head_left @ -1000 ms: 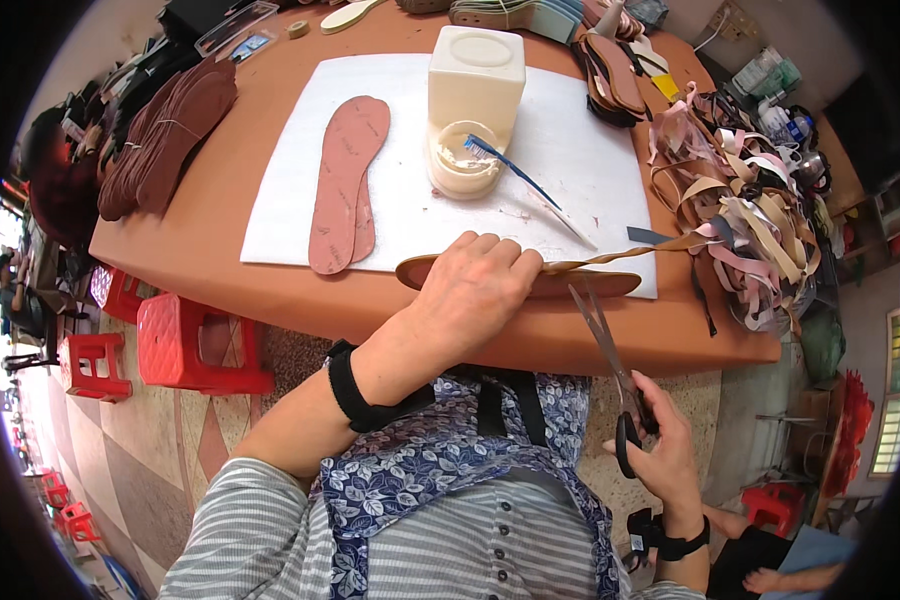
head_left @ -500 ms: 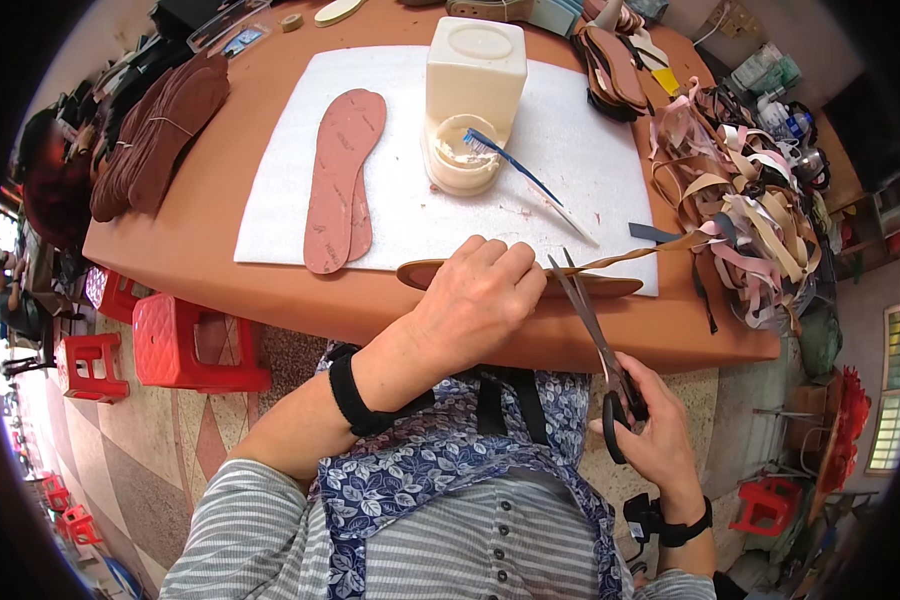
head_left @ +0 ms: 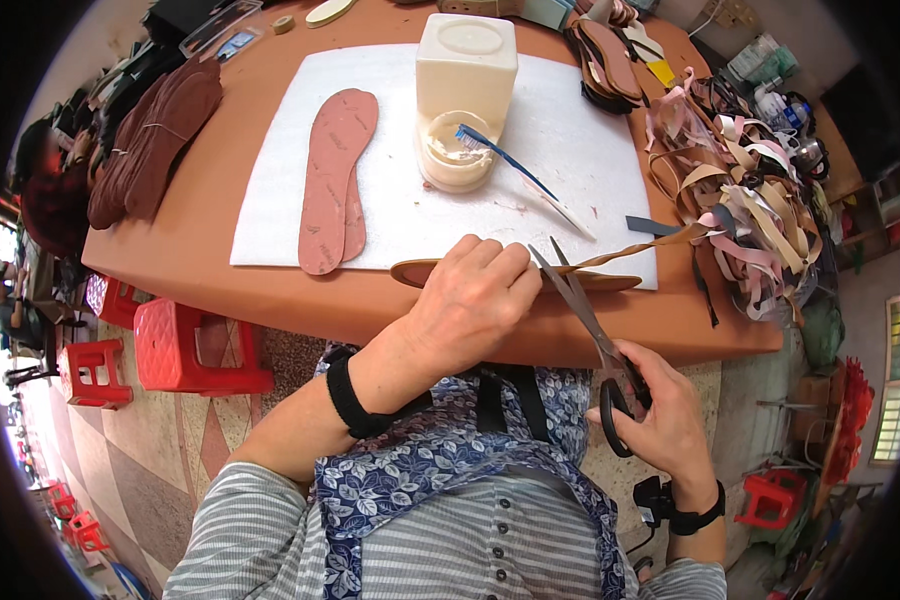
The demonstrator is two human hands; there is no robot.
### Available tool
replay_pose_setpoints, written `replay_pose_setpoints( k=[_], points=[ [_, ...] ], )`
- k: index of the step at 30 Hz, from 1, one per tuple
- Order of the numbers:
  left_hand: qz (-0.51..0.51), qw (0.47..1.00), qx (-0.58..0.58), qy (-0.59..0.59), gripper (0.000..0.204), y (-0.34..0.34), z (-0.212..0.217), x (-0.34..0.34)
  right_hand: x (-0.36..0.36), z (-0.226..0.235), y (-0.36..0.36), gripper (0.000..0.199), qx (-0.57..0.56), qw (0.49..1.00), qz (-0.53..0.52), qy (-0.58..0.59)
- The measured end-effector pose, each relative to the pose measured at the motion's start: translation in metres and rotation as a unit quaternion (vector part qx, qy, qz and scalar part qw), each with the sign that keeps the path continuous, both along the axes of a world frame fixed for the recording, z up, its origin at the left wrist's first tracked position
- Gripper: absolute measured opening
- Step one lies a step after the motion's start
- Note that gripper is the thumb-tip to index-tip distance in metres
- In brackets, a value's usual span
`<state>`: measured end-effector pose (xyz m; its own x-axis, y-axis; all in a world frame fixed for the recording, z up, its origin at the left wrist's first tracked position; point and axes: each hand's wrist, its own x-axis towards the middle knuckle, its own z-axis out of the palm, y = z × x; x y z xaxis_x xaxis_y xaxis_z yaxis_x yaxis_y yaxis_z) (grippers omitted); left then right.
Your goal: Applying adhesive and wrapping a leather strip around the edge of a shoe insole.
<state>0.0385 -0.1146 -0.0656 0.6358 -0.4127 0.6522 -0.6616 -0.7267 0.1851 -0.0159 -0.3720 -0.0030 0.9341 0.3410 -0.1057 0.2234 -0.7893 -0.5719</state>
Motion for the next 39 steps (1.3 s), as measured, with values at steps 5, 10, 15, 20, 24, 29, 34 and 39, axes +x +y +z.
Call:
replay_pose_setpoints(
  k=[5,10,15,20,24,29,34,39],
  points=[
    [-0.010,1.000,0.001,0.003,0.028,0.001,0.001,-0.002,0.004,-0.002,0.011,0.065,0.061,0.994,-0.036,0.087],
    [-0.006,1.000,0.004,0.005,0.029,0.001,0.001,-0.001,0.008,-0.002,0.015,0.062,0.027,0.997,-0.018,0.068],
    [0.002,1.000,-0.006,-0.026,0.015,-0.002,-0.001,0.001,0.009,-0.008,0.015,0.058,0.052,0.997,-0.006,0.054],
    [-0.004,1.000,0.005,-0.001,0.028,0.000,0.000,-0.001,0.006,-0.020,0.014,0.047,0.131,0.987,-0.031,0.091],
    [-0.008,1.000,0.003,0.000,0.028,0.000,0.001,-0.002,0.003,-0.024,0.009,0.042,0.155,0.982,-0.041,0.104],
    [-0.016,1.000,0.004,0.002,0.027,0.001,0.002,-0.003,0.001,-0.026,0.012,0.043,0.158,0.982,-0.038,0.094],
    [-0.025,1.000,0.007,0.003,0.027,0.001,0.001,-0.003,0.010,-0.015,0.015,0.045,0.050,0.998,0.015,0.038],
    [-0.018,0.999,-0.002,-0.027,0.013,-0.001,-0.001,-0.001,0.015,-0.015,0.022,0.044,0.083,0.994,-0.007,0.068]
  ],
)
